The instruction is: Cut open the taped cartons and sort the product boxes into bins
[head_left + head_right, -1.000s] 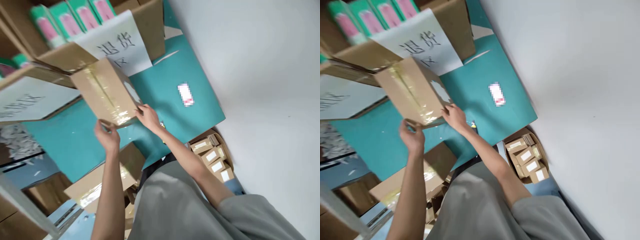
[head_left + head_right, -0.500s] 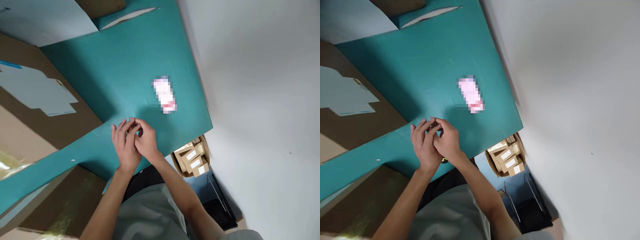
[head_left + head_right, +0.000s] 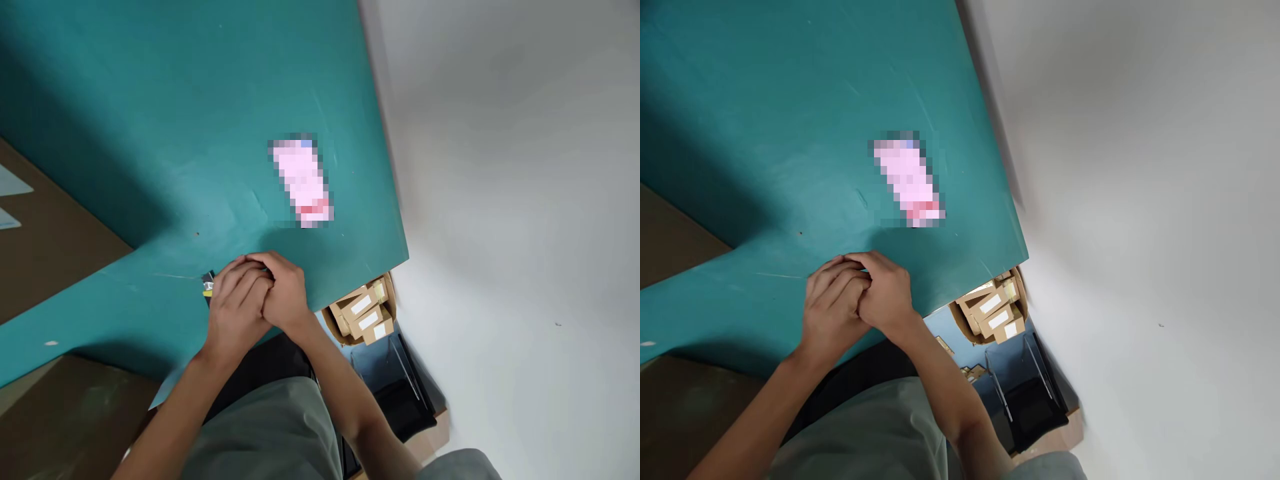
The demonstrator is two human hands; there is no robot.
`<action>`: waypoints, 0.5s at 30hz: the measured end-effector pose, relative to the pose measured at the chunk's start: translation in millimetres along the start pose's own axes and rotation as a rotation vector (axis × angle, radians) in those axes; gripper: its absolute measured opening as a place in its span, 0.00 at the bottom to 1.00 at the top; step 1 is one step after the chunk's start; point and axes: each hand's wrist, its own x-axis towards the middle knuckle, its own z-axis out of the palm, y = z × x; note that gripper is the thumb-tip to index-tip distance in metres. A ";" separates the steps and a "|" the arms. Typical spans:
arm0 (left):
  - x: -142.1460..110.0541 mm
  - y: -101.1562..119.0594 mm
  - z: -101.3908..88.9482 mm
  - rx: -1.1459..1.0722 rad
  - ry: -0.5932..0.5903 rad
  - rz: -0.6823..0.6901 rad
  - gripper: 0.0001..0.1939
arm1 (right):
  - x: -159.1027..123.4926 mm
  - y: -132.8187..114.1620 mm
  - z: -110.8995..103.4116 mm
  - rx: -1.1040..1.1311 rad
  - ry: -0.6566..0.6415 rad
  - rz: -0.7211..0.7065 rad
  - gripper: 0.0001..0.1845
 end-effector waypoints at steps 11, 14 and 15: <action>-9.5 27.0 -42.4 -0.114 -0.014 -0.042 0.10 | -35.9 -34.4 13.6 0.081 0.030 0.013 0.27; -35.3 27.9 -78.0 -0.101 0.013 -0.026 0.11 | -58.6 -54.7 38.9 0.095 0.000 -0.030 0.30; -46.0 27.1 -91.6 -0.091 0.005 -0.022 0.12 | -66.6 -61.5 48.9 0.090 -0.008 -0.048 0.30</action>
